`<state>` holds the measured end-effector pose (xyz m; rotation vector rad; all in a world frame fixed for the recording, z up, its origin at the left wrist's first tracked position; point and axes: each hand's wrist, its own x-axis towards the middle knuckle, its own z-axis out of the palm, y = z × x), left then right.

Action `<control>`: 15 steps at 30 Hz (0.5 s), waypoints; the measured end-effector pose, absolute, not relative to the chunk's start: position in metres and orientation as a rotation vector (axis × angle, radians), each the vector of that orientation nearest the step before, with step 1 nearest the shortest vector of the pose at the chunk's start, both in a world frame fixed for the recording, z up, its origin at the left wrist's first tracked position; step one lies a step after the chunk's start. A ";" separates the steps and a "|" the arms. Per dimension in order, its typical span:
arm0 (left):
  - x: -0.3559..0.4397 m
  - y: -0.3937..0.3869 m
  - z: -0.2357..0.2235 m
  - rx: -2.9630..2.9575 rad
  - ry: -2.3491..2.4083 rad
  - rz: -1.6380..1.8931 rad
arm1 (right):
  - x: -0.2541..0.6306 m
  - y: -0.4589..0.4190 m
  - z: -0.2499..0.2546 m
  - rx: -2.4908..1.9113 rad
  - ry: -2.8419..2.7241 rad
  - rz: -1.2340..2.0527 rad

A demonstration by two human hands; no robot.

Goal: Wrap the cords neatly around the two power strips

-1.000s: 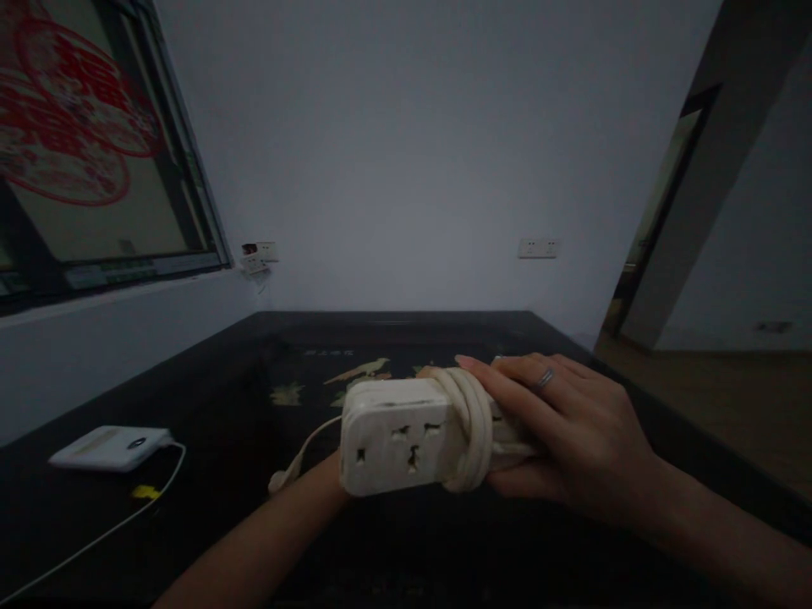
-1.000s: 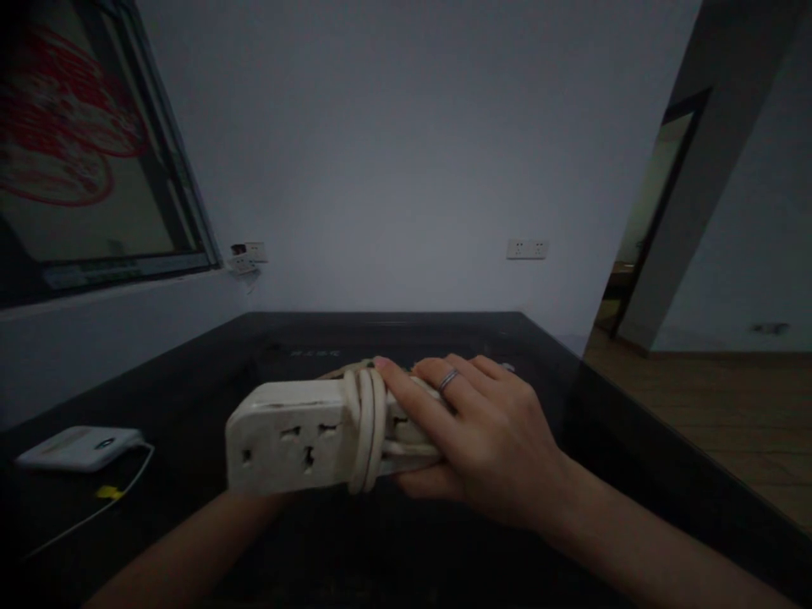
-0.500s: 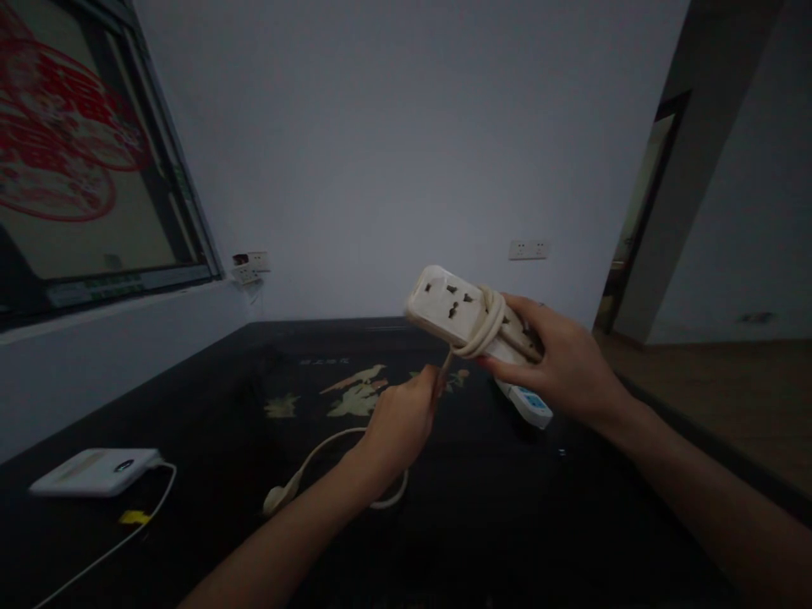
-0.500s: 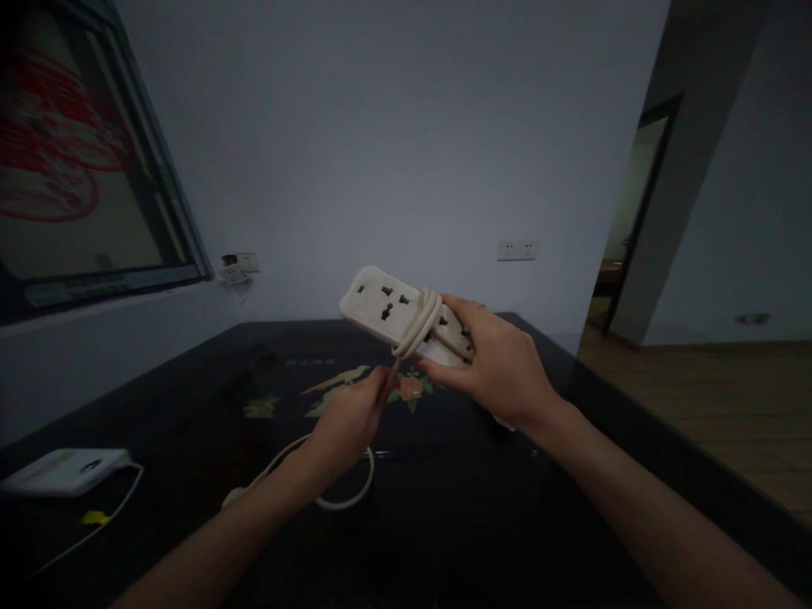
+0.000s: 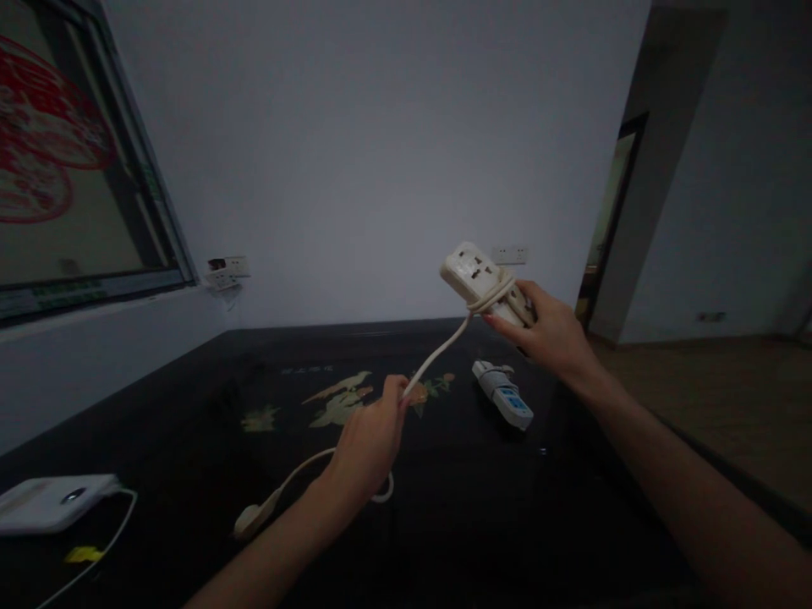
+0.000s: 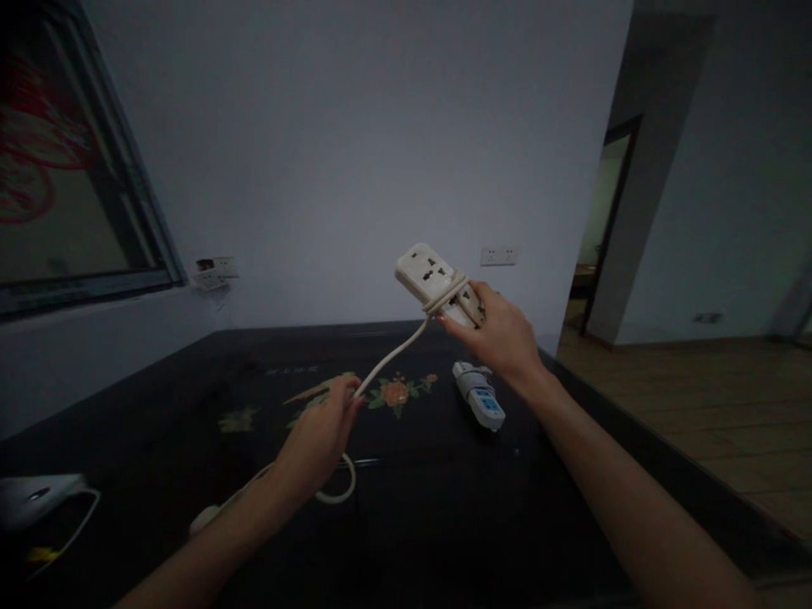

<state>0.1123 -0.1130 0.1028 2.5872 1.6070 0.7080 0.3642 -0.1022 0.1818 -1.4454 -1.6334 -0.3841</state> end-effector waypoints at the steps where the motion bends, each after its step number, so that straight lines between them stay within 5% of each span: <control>1: 0.111 -0.113 0.103 2.622 1.622 0.715 | 0.366 -0.102 0.181 -1.462 -1.633 -0.382; 10: 0.106 -0.113 0.135 3.110 1.594 0.540 | 0.375 -0.087 0.165 -1.868 -1.755 -0.365; 15: 0.101 -0.114 0.163 3.551 1.094 0.462 | 0.365 -0.084 0.150 -2.014 -1.884 -0.310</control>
